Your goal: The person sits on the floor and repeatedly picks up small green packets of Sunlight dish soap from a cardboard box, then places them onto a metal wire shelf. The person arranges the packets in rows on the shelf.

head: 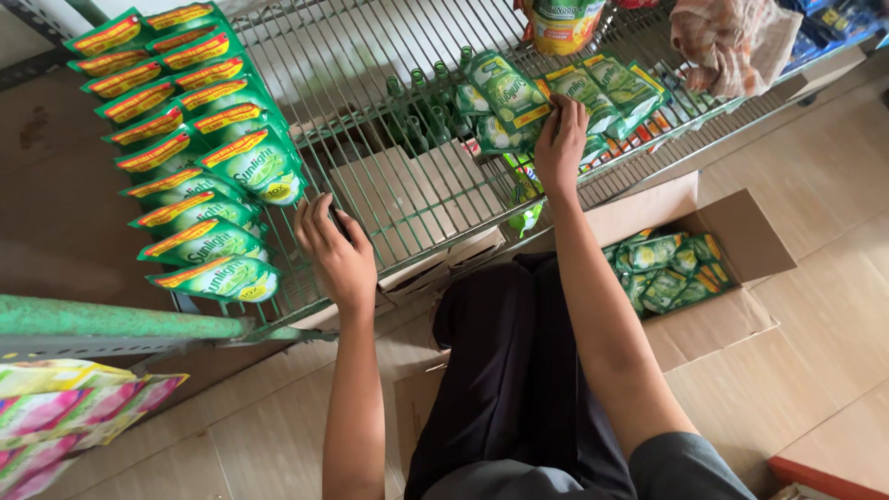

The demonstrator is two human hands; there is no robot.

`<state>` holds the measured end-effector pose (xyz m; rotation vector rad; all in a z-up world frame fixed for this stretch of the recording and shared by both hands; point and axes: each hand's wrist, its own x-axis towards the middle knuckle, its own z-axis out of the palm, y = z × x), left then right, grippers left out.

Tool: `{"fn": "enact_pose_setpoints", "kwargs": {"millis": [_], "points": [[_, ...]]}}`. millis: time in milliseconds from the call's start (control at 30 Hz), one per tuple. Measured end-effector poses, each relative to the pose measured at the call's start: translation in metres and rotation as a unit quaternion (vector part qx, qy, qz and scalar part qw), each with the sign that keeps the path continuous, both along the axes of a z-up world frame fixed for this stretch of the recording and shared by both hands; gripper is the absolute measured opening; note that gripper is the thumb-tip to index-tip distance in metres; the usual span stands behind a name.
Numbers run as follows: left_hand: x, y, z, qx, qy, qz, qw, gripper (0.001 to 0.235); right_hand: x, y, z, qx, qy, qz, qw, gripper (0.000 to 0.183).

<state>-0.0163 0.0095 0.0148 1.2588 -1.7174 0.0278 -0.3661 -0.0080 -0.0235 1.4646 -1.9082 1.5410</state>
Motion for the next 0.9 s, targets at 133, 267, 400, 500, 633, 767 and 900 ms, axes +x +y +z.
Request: {"fn": "enact_pose_setpoints", "kwargs": {"millis": [133, 267, 400, 500, 633, 767, 900], "points": [[0.0, -0.001, -0.006, -0.004, 0.006, 0.001, 1.0, 0.028, -0.003, -0.001, -0.007, 0.014, 0.009, 0.01, 1.0, 0.015], [0.0, 0.0, -0.011, -0.007, 0.018, 0.003, 1.0, 0.03, -0.007, -0.003, -0.013, 0.031, 0.027, 0.025, 0.999, 0.025], [-0.001, 0.0, -0.01, -0.014, 0.02, 0.016, 1.0, 0.027, -0.011, -0.008, -0.017, 0.044, 0.033, 0.033, 0.998, 0.049], [-0.001, -0.001, -0.01, -0.025, 0.011, 0.014, 1.0, 0.026, -0.017, -0.01, -0.022, 0.06, 0.008, 0.053, 0.997, 0.059], [-0.001, -0.001, -0.01, -0.045, -0.004, -0.023, 0.999, 0.027, -0.021, -0.012, -0.031, 0.044, 0.007, 0.055, 0.998, 0.059], [-0.002, 0.001, -0.007, -0.05, -0.002, -0.022, 0.999, 0.026, -0.022, -0.013, -0.034, 0.034, 0.008, 0.056, 0.998, 0.06], [-0.002, 0.002, -0.005, -0.038, 0.003, -0.01, 0.999, 0.027, -0.022, -0.015, -0.035, 0.041, 0.017, 0.054, 0.998, 0.058]]}}
